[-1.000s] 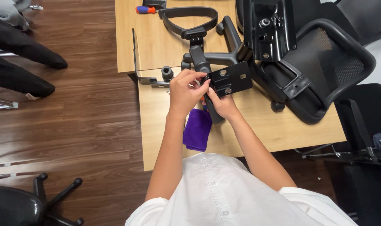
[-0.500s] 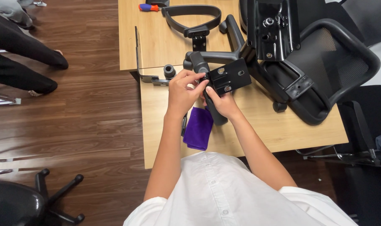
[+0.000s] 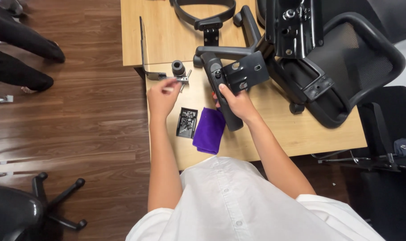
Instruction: The person assembles an office chair at a table. They pick up an armrest with its mounting bracket, align a metal bracket plate to it, then use a screwdriver to drive screws and fasten the bracket to the armrest, handling screws and parts from the table.
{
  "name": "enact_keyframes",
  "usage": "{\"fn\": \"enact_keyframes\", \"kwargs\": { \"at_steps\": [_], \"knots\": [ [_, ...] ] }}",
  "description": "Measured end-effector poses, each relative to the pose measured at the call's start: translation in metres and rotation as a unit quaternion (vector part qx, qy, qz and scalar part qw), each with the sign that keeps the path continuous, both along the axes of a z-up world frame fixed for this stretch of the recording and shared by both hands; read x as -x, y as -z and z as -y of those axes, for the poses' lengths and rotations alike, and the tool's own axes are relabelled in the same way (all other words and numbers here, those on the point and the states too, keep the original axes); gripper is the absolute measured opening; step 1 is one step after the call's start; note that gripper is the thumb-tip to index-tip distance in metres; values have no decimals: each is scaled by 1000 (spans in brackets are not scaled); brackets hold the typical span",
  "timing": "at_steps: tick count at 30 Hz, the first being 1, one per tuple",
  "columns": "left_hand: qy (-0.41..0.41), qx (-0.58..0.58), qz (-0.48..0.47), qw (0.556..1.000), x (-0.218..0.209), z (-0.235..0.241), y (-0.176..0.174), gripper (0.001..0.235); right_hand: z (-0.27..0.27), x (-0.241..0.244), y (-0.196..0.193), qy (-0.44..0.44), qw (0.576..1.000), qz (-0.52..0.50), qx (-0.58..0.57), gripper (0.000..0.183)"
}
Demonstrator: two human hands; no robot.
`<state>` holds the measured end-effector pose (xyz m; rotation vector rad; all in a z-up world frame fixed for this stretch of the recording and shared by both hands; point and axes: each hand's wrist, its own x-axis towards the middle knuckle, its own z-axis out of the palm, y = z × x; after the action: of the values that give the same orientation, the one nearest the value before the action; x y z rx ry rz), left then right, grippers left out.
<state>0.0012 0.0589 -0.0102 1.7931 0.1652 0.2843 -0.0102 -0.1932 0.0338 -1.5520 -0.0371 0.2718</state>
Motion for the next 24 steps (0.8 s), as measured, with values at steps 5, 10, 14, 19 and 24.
{"fn": "enact_keyframes", "kwargs": {
  "at_steps": [5,10,14,19,24],
  "knots": [
    [-11,-136,-106,985,25,-17,72,24,6,-3,5,3,1000,-3,-4,30],
    [-17,-173,-172,970,42,-20,128,22,12,0,-5,14,1000,-14,-9,30],
    [11,-178,-177,968,35,5,127,21,23,-2,-2,33,999,-36,15,31],
    [53,-199,-152,967,4,68,117,22,29,-2,4,42,999,-9,16,31],
    [28,-239,-183,953,-25,133,194,44,25,1,8,62,998,-4,-4,31]
  ]
}}
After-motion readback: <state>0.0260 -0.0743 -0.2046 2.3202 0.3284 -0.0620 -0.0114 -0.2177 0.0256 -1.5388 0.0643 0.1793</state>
